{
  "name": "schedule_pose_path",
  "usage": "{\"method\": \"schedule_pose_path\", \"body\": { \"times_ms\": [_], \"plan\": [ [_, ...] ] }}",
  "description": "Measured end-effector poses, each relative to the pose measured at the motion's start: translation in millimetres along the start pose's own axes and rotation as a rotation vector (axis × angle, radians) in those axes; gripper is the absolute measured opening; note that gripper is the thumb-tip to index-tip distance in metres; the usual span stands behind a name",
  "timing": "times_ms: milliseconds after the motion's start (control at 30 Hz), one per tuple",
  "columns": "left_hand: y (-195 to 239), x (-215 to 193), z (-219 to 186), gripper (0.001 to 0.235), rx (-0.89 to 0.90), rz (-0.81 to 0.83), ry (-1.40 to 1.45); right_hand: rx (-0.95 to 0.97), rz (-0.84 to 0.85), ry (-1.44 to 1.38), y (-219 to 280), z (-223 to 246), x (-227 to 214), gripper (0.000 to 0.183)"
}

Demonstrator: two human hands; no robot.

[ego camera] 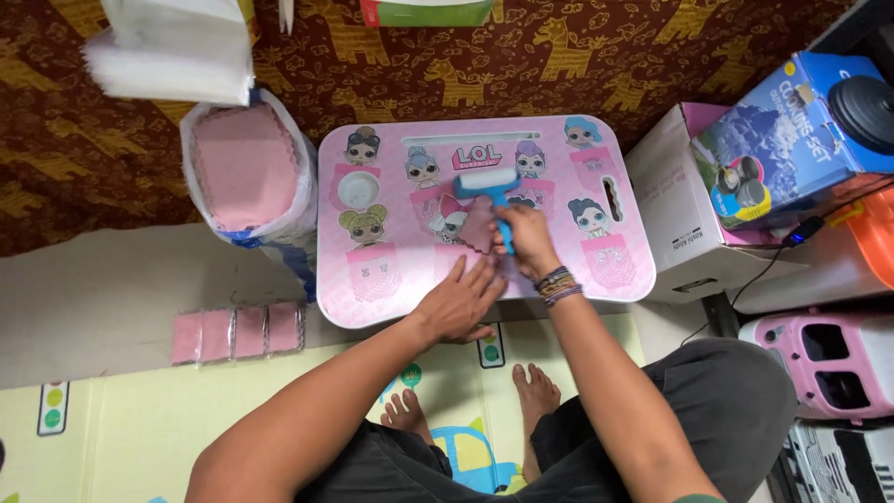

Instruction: The person folds pink cloths on a pink tray, uses a lint roller to clean the surface, and then places the folded cloths into clear plastic bags. The person repeats this process for multiple cloths.

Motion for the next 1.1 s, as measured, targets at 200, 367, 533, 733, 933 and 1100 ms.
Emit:
{"method": "schedule_pose_path", "body": {
  "times_ms": [200, 367, 533, 733, 933, 1100],
  "plan": [
    [21.8, -29.3, -20.1, 0.079, 0.249, 0.215, -0.001, 0.001, 0.224, 0.336, 28.9, 65.9, -50.5, 0.020],
    [16.3, -3.4, -26.1, 0.084, 0.300, 0.176, -0.050, 0.164, 0.406, 0.582, 58.9, 113.9, -38.9, 0.014],
    [15.6, -3.3, -22.6, 0.080, 0.277, 0.210, -0.024, 0.263, 0.429, 0.675, 50.2, 104.2, -35.7, 0.015],
    [13.7, 1.1, -15.1, 0.081, 0.264, 0.225, -0.040, 0.309, 0.392, 0.725, 37.7, 92.4, -29.7, 0.017],
    [13.3, -5.0, -12.2, 0.079, 0.258, 0.219, -0.019, 0.298, 0.404, 0.702, 28.1, 84.3, -19.5, 0.016],
    [5.7, 2.6, -4.4, 0.081, 0.198, 0.190, 0.042, 0.299, 0.389, 0.635, 16.4, 72.3, -17.4, 0.016]
  ]
}}
Point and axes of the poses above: each hand's wrist, its own y-axis away from the middle knuckle, its own x-axis out of the palm, z = x × y, the point moved 2 cm from there along -y, towards the middle knuckle, and after that the axes turned 14 degrees about z, right-handed, at the moved point
